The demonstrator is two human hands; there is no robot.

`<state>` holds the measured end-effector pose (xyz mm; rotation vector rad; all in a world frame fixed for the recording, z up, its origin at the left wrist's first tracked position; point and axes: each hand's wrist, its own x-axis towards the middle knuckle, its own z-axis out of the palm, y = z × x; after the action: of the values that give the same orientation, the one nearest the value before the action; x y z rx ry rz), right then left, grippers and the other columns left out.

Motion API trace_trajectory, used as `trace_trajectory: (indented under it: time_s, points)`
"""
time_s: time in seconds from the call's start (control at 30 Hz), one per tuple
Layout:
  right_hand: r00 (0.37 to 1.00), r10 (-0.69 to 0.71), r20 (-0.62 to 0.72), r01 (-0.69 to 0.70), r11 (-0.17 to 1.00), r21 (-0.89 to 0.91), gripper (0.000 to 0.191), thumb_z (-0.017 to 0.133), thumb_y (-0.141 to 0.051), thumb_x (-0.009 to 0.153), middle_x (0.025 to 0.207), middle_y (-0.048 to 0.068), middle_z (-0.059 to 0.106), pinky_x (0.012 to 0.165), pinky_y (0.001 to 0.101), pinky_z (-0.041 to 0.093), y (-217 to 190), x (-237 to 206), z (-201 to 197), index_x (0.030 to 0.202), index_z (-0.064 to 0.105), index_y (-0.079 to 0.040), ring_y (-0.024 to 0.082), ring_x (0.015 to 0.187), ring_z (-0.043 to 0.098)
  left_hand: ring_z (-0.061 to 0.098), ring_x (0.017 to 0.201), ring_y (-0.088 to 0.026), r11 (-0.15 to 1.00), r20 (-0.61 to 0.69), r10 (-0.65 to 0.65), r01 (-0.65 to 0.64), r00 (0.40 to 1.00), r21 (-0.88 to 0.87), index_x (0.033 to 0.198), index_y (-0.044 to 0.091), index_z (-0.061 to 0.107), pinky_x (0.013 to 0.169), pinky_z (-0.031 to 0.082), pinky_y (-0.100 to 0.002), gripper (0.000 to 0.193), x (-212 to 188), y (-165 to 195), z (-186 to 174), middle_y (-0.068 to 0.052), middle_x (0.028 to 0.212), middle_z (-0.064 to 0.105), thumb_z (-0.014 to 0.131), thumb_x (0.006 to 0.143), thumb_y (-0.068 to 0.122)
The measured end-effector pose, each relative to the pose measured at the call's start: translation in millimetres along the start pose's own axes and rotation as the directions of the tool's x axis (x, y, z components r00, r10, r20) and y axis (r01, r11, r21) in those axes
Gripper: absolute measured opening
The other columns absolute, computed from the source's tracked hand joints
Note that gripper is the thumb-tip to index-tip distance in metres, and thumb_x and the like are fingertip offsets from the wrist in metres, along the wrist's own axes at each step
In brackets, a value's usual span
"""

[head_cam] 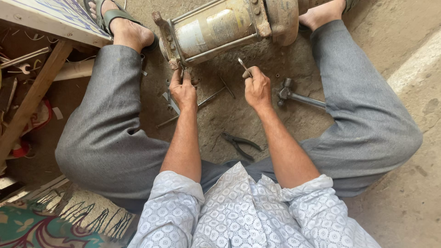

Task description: The person sits on the floor and uses wrenches and pliers to loosen and remove bolts from a cylindrical electric motor. They reposition the motor, continue removing fasteners, and use a hammer to tap a bolt, working methodically to disassemble the unit.

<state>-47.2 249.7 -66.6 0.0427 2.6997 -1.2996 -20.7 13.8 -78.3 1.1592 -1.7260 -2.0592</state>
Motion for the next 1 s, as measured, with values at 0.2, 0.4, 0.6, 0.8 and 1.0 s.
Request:
trace_trajectory:
  time_s: [0.2,0.4,0.6,0.8,1.0]
  points:
    - [0.98,0.052,0.193,0.016,0.942,-0.336,0.016,0.061,-0.015,0.088,0.084,0.019,0.069,0.073,0.0517,0.054,28.5,-16.2,9.8,0.092,0.071,-0.003,0.038,0.081,0.069,0.068,0.079,-0.008,0.998,0.028,0.056,-0.057,0.998,0.038,0.135,0.001,0.065,0.065,0.057,-0.027,0.035,8.1,-12.2,-9.2,-0.004,0.109,0.075,0.064,0.102,0.013]
    - [0.944,-0.264,0.196,0.312,0.53,-0.789,0.024,0.062,-0.019,0.065,0.088,0.016,0.076,0.067,0.0484,0.057,42.9,-65.9,30.0,0.081,0.077,-0.009,0.033,0.082,0.075,0.065,0.072,-0.01,0.994,0.024,0.087,-0.085,0.996,-0.067,0.132,0.001,0.066,0.06,0.055,-0.028,0.034,13.0,-33.1,-12.1,-0.006,0.099,0.073,0.066,0.1,0.011]
    - [0.678,0.201,0.708,0.53,0.533,-0.659,0.02,0.063,-0.021,0.086,0.092,0.008,0.078,0.068,0.0455,0.059,19.8,-108.1,76.4,0.089,0.082,-0.018,0.027,0.088,0.076,0.062,0.064,-0.009,0.998,0.01,0.046,-0.045,0.999,-0.032,0.126,0.002,0.069,0.055,0.05,-0.027,0.028,11.7,-20.0,-5.0,-0.003,0.086,0.07,0.066,0.1,0.011]
    - [0.414,0.261,0.872,0.714,0.501,-0.489,0.028,0.057,-0.027,0.095,0.11,0.007,0.077,0.078,0.0488,0.057,28.4,-125.0,83.4,0.103,0.082,-0.018,0.027,0.101,0.074,0.062,0.067,-0.009,0.996,0.024,0.059,-0.057,0.998,-0.066,0.128,0.002,0.07,0.058,0.052,-0.026,0.027,12.4,-18.1,-3.3,-0.002,0.088,0.069,0.062,0.102,0.01]
    - [0.387,0.392,0.834,0.747,0.397,-0.533,0.031,0.053,-0.025,0.101,0.116,0.006,0.077,0.079,0.0506,0.059,16.4,-133.7,84.1,0.113,0.079,-0.015,0.027,0.108,0.074,0.062,0.067,-0.011,0.992,0.034,0.013,-0.009,0.999,-0.124,0.134,0.004,0.066,0.059,0.051,-0.027,0.033,10.4,-17.2,-3.2,-0.003,0.097,0.071,0.059,0.102,0.009]
